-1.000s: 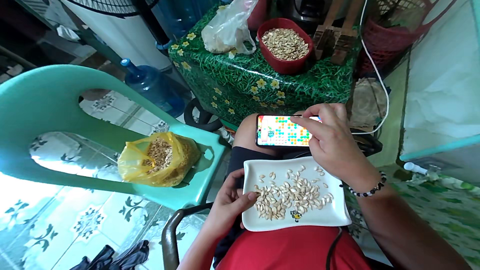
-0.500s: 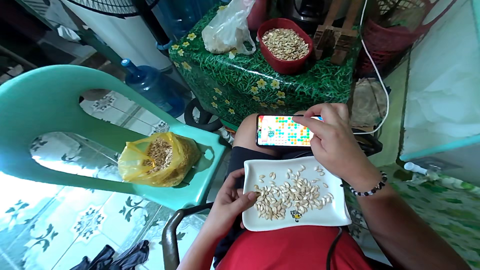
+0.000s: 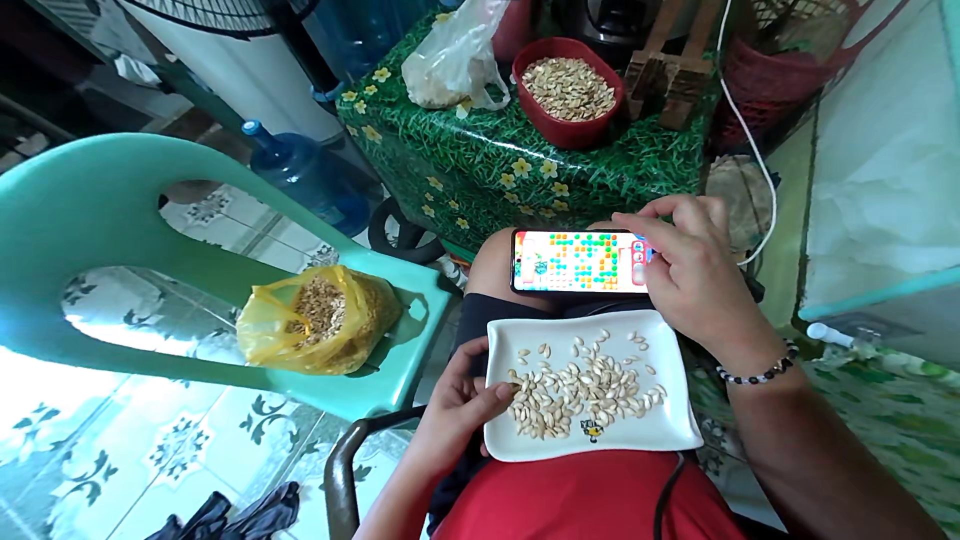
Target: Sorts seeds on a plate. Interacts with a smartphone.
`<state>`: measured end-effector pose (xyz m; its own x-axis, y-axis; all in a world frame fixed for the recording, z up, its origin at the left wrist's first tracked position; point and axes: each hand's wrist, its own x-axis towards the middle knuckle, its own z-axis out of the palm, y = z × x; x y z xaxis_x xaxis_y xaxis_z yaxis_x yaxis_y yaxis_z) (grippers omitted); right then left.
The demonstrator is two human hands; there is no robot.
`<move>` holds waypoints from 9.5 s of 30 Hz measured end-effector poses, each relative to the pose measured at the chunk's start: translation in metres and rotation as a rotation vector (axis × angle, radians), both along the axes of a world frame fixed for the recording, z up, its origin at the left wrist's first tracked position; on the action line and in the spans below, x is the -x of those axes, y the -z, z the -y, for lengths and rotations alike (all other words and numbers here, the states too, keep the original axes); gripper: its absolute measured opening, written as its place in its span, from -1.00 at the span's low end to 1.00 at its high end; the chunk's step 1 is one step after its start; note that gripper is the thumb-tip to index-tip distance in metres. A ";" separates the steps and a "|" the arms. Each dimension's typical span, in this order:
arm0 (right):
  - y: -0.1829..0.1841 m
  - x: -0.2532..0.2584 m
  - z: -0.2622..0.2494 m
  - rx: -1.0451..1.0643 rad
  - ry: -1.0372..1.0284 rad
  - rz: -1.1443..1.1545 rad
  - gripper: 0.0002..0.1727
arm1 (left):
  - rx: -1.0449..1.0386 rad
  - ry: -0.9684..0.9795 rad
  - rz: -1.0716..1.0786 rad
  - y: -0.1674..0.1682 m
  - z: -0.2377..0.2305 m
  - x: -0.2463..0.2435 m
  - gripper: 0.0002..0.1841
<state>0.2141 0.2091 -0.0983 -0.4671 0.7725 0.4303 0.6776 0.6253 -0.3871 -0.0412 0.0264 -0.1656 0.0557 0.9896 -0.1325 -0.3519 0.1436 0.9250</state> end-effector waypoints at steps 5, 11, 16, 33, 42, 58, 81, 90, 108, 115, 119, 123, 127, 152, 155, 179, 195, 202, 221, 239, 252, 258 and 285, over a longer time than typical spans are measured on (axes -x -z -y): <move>0.001 -0.003 0.001 0.006 0.018 -0.012 -0.40 | 0.003 -0.002 -0.005 -0.002 0.000 0.000 -0.40; 0.003 -0.005 0.002 0.023 0.003 -0.036 -0.39 | 0.000 0.000 -0.023 -0.001 0.000 0.000 -0.40; 0.006 -0.008 0.003 0.023 -0.023 -0.058 -0.39 | 0.003 -0.007 -0.021 -0.001 0.000 0.000 -0.40; 0.011 -0.018 0.008 0.006 0.004 -0.076 -0.48 | 0.003 -0.005 -0.012 0.000 0.000 0.000 -0.40; 0.015 -0.020 0.012 0.020 -0.010 -0.105 -0.49 | -0.005 -0.003 -0.017 -0.001 0.001 -0.001 -0.40; 0.019 -0.017 0.015 0.024 -0.014 -0.113 -0.48 | -0.009 0.000 -0.015 0.000 0.001 0.000 -0.40; 0.018 -0.010 0.017 0.010 -0.030 -0.104 -0.53 | -0.003 -0.002 -0.014 -0.001 0.001 0.000 -0.40; 0.017 -0.006 0.016 0.004 -0.002 -0.105 -0.46 | 0.007 -0.005 -0.019 -0.002 0.001 -0.001 -0.41; 0.013 -0.001 0.012 0.005 -0.013 -0.083 -0.46 | -0.005 0.000 -0.013 -0.001 0.000 0.000 -0.41; 0.013 -0.006 0.010 -0.007 0.022 -0.092 -0.46 | -0.008 0.005 -0.003 0.000 0.000 0.000 -0.41; 0.013 -0.005 0.011 -0.002 0.023 -0.096 -0.46 | -0.011 0.000 -0.007 0.000 0.000 0.000 -0.41; 0.014 -0.005 0.011 0.001 0.021 -0.094 -0.46 | -0.018 0.003 -0.005 0.000 0.000 0.000 -0.42; 0.014 -0.004 0.011 0.003 0.008 -0.103 -0.49 | -0.015 0.005 -0.004 0.000 0.000 0.000 -0.42; 0.008 -0.016 0.016 -0.038 0.088 -0.145 -0.55 | -0.014 0.000 0.004 0.001 0.001 0.000 -0.40; 0.007 -0.020 0.017 -0.048 0.102 -0.190 -0.57 | -0.012 -0.005 0.004 0.000 0.001 -0.001 -0.40; 0.017 -0.015 0.020 -0.014 0.046 -0.213 -0.56 | -0.006 -0.008 -0.010 -0.001 0.000 0.000 -0.39; 0.023 -0.010 0.020 0.001 0.052 -0.169 -0.49 | -0.013 -0.001 -0.018 -0.001 0.000 0.000 -0.40; 0.024 -0.006 0.021 0.001 0.022 -0.145 -0.48 | -0.021 -0.006 -0.013 0.001 0.000 -0.001 -0.41; 0.024 -0.005 0.018 0.007 0.035 -0.122 -0.47 | -0.022 -0.001 -0.018 0.001 0.000 -0.001 -0.39; 0.016 -0.010 0.019 0.003 0.061 -0.182 -0.51 | -0.020 -0.001 -0.008 0.001 0.001 0.000 -0.39; 0.018 -0.005 0.020 0.021 0.054 -0.169 -0.50 | -0.021 0.001 -0.002 0.000 0.000 0.000 -0.41; 0.020 -0.001 0.020 0.019 0.036 -0.159 -0.46 | -0.017 0.001 -0.011 -0.001 0.000 0.000 -0.40; 0.024 0.000 0.022 -0.009 0.023 -0.113 -0.48 | -0.022 0.000 -0.010 0.001 0.001 0.000 -0.41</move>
